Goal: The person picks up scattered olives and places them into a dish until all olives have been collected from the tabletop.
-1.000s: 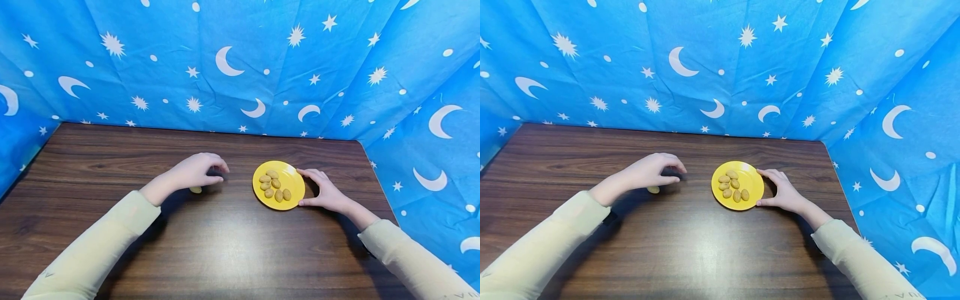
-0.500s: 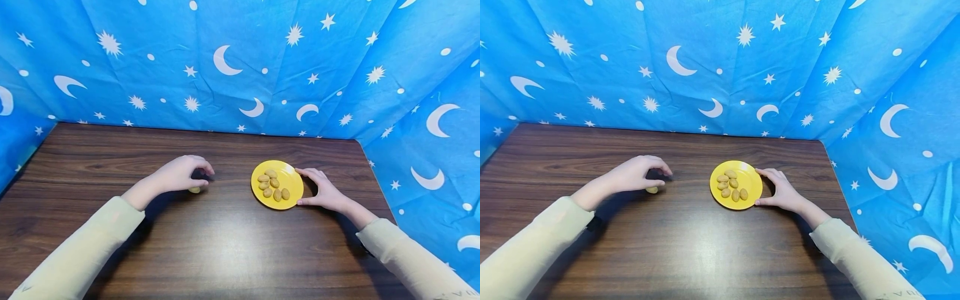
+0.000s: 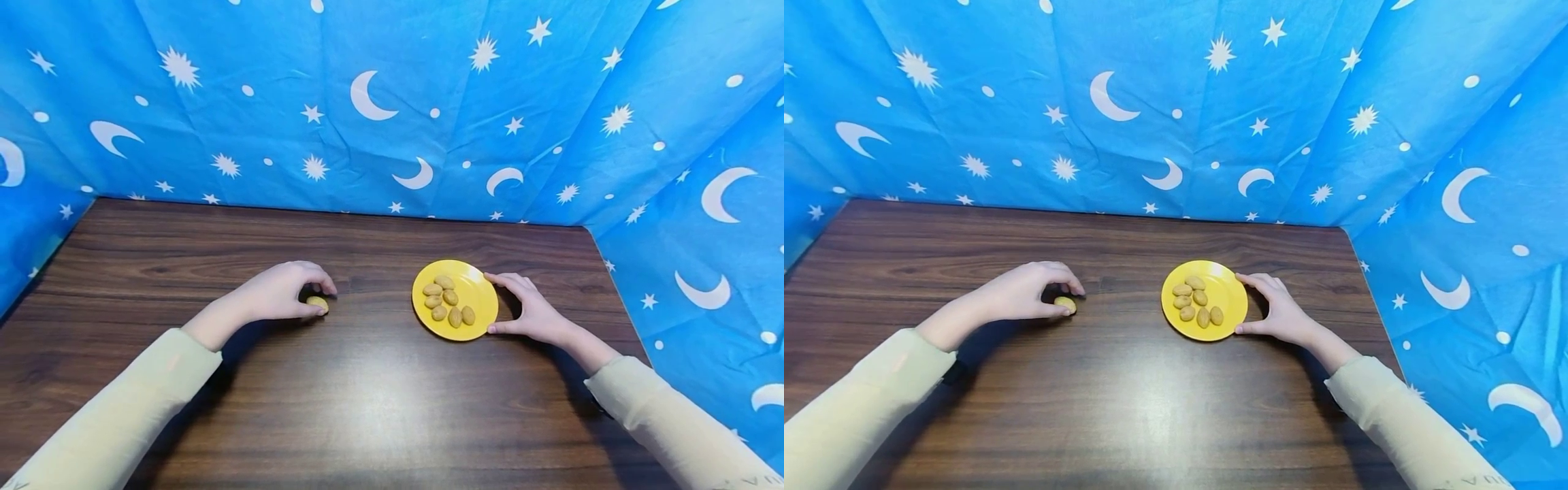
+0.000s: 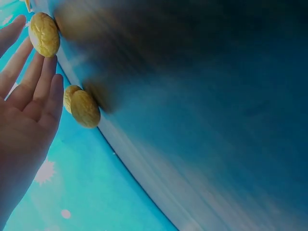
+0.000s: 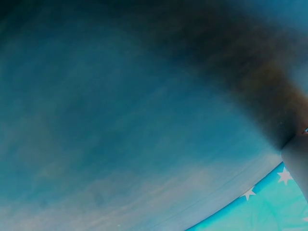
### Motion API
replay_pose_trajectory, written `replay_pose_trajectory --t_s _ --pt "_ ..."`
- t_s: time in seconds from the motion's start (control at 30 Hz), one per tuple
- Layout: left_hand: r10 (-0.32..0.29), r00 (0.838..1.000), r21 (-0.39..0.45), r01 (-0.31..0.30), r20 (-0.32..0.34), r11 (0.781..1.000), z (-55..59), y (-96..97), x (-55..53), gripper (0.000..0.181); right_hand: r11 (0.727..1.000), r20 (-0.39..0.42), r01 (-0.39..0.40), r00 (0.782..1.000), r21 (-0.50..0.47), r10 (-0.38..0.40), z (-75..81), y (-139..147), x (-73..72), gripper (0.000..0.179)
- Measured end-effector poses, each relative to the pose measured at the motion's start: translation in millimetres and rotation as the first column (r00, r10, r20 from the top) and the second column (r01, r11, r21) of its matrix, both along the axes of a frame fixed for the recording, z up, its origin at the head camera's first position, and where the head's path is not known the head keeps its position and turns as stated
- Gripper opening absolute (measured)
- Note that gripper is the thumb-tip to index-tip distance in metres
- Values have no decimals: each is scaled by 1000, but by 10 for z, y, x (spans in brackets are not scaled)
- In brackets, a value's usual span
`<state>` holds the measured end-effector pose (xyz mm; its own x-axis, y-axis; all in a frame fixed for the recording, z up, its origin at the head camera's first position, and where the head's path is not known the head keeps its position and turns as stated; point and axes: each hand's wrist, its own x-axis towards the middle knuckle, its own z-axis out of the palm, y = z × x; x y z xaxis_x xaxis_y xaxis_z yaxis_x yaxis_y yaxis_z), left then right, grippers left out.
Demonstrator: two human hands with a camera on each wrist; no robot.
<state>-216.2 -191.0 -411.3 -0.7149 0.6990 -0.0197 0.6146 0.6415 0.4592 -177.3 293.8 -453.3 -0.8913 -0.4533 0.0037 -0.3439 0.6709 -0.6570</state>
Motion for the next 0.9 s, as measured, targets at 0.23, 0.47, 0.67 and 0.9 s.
replay_pose_trajectory --t_s 0.23,0.47,0.67,0.9 --pt "3 1000 -10 -3 0 1000 5 -55 50 21 1000 -5 6 1000 0 -6 -16 11 5 94" --pt "-10 1000 -10 10 2 1000 14 -97 77 22 1000 -10 4 1000 -3 -4 -9 -8 3 93" --pt "-12 1000 -10 12 -3 1000 2 -103 85 25 1000 -20 3 1000 -2 -3 -14 -12 5 93" --pt "-8 1000 -16 8 -4 1000 -15 -103 69 24 1000 -20 5 1000 -1 -5 -21 -5 -1 93"
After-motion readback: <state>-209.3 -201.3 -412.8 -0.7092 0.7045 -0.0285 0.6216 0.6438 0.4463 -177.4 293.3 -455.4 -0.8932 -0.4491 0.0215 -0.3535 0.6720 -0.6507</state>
